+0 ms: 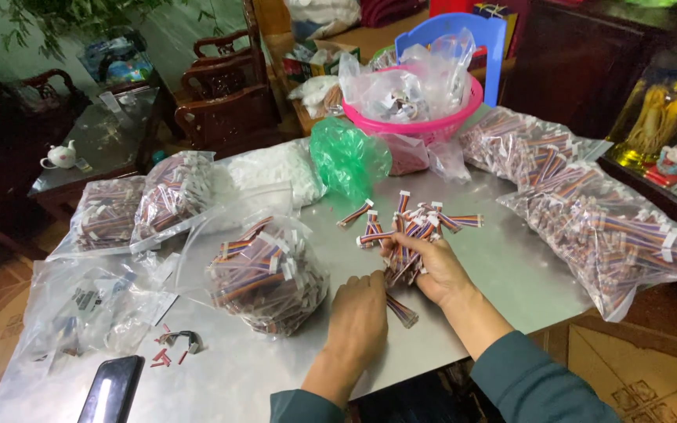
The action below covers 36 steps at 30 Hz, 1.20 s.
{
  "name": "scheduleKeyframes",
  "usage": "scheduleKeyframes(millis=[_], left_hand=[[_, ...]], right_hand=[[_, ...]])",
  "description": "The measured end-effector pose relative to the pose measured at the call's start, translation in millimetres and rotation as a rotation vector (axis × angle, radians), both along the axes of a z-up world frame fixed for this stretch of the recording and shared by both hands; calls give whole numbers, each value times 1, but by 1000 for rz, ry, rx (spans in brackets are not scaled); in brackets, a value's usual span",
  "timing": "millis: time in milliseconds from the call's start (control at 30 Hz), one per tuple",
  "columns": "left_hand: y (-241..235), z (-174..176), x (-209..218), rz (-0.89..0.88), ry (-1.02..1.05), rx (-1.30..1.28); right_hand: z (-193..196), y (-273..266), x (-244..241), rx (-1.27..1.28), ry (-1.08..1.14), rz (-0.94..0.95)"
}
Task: Bagging small ribbon cable connectors into a plastic bag
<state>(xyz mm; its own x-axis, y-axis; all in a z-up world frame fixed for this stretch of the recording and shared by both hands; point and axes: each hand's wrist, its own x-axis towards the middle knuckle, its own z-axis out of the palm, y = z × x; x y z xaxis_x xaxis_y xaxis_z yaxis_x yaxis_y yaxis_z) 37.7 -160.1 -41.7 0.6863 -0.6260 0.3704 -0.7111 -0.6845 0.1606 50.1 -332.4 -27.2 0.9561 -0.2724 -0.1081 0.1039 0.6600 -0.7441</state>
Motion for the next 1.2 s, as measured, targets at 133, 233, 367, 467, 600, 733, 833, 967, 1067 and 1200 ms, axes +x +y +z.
scheduleKeyframes(millis=[133, 233, 367, 467, 600, 733, 833, 967, 1067, 1200], left_hand=[[13, 26, 1, 112, 343, 16], [11, 34, 4, 219, 631, -211], [2, 27, 12, 239, 693, -544], [-6, 55, 9, 235, 767, -576], [-28, 86, -5, 133, 862, -658], [-35, 85, -6, 21, 845, -723], [-37, 68, 2, -71, 777, -717], [-38, 69, 2, -55, 731, -742], [-38, 65, 3, 22, 734, -825], [-34, 66, 3, 99, 828, -844]], right_hand=[[-15, -17, 12, 43, -44, -68], [-13, -21, 10, 82, -57, -120], [-4, 1, 0, 4, -20, -14], [-30, 12, 14, -232, 21, -140], [-31, 20, 10, -299, 1, -120], [-15, 23, 1, -313, -61, -75], [-4, 27, -5, -320, -101, -34], [12, 33, -12, -329, -133, 23], [22, 37, -18, -334, -166, 84], [35, 45, -26, -337, -219, 163]])
